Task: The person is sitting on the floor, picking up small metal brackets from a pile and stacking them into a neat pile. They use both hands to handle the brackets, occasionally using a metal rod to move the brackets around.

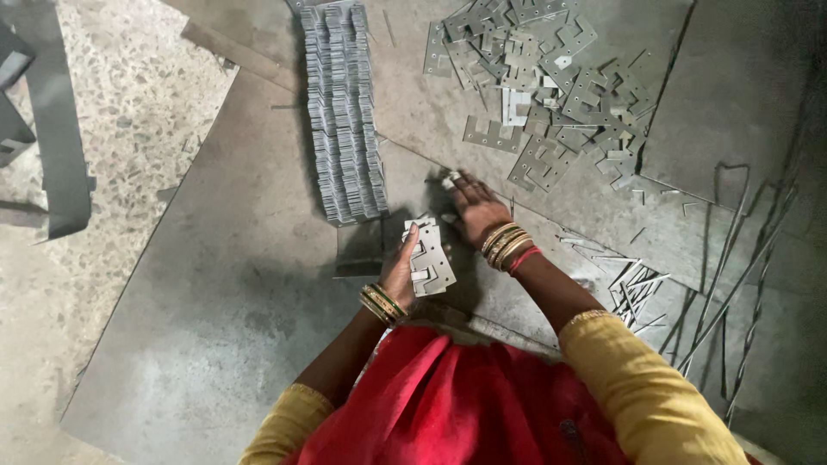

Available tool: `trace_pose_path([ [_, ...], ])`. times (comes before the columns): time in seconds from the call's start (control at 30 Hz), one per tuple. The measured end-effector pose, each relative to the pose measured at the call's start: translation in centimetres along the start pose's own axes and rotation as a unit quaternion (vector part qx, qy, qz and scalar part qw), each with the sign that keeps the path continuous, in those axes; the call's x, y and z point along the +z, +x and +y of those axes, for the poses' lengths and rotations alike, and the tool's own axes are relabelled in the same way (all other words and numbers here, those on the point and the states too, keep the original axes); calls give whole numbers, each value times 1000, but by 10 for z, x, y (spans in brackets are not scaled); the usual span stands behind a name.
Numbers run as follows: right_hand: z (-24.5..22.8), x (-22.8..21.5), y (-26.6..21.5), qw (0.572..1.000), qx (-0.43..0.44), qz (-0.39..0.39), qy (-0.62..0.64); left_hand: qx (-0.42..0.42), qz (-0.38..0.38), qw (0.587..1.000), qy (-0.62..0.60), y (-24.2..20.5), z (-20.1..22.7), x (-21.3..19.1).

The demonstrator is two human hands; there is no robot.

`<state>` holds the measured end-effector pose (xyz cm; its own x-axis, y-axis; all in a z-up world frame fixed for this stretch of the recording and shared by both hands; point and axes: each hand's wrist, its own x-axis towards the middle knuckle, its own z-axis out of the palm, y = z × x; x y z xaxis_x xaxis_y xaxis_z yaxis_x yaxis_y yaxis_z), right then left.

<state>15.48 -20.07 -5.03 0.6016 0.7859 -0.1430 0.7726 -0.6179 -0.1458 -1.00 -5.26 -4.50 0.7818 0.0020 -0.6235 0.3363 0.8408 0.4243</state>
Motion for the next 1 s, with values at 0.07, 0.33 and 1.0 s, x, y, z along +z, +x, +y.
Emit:
trace_pose_path([
  [0.07,2,14,3,996,-80,13,-44,-3,4,1000,-4,-5,2,-2],
  [0.33,73,-2,-133,991,-105,-8,88,-35,-16,999,3,-9,8,-5],
  [1.0,93,-33,-157,951,-133,-261,-100,-64,-13,998,-4,-11,-5,-5],
])
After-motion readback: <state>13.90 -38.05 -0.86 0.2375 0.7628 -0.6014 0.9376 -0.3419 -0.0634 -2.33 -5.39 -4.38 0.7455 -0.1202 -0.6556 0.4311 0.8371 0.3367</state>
